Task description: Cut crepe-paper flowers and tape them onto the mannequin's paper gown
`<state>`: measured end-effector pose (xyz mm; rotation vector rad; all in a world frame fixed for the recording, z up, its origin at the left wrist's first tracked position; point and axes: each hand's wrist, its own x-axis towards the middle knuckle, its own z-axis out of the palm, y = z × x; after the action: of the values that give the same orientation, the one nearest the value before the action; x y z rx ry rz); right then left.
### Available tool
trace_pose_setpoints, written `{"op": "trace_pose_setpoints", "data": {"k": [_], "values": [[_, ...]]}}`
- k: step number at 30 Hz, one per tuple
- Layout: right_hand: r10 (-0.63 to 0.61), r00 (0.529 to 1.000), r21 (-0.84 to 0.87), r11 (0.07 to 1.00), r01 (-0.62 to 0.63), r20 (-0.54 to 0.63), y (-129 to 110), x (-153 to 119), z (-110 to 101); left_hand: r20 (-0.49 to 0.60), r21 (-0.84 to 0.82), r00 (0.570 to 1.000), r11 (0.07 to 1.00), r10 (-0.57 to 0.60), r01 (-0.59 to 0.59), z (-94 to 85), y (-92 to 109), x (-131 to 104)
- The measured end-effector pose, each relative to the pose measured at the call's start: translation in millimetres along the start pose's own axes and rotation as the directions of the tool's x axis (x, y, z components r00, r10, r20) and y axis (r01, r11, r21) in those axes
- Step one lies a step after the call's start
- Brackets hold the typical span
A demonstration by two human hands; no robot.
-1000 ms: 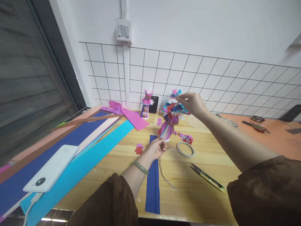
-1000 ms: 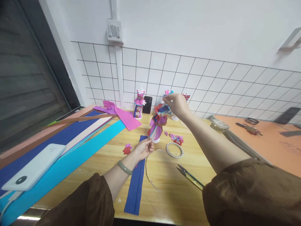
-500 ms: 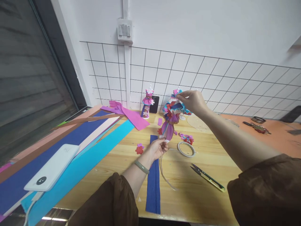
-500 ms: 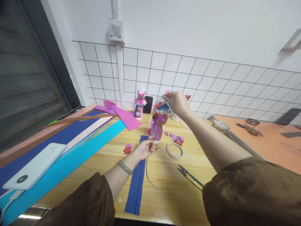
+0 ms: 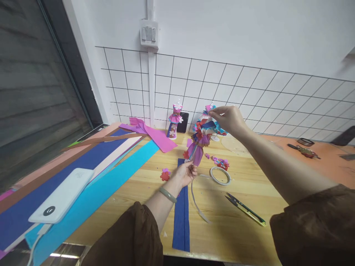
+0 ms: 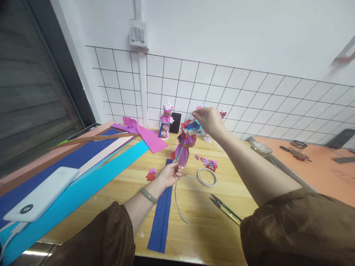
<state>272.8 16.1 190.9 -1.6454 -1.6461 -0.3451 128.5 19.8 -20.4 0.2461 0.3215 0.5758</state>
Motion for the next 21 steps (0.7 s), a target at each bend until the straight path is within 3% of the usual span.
{"op": "trace_pose_setpoints", "data": {"k": [9,21], "values": [[-0.016,1.000,-0.090,0.996,0.016,0.001,7.8,-1.8,-0.4,-0.017,0.007,0.998,0.998,0.060,-0.060,0.6,-0.2,0.0],[-0.021,1.000,-0.042,0.999,0.021,-0.012,10.1,-7.5,0.9,-0.029,0.002,1.000,1.000,-0.008,0.008,-0.4,0.5,2.3]]}}
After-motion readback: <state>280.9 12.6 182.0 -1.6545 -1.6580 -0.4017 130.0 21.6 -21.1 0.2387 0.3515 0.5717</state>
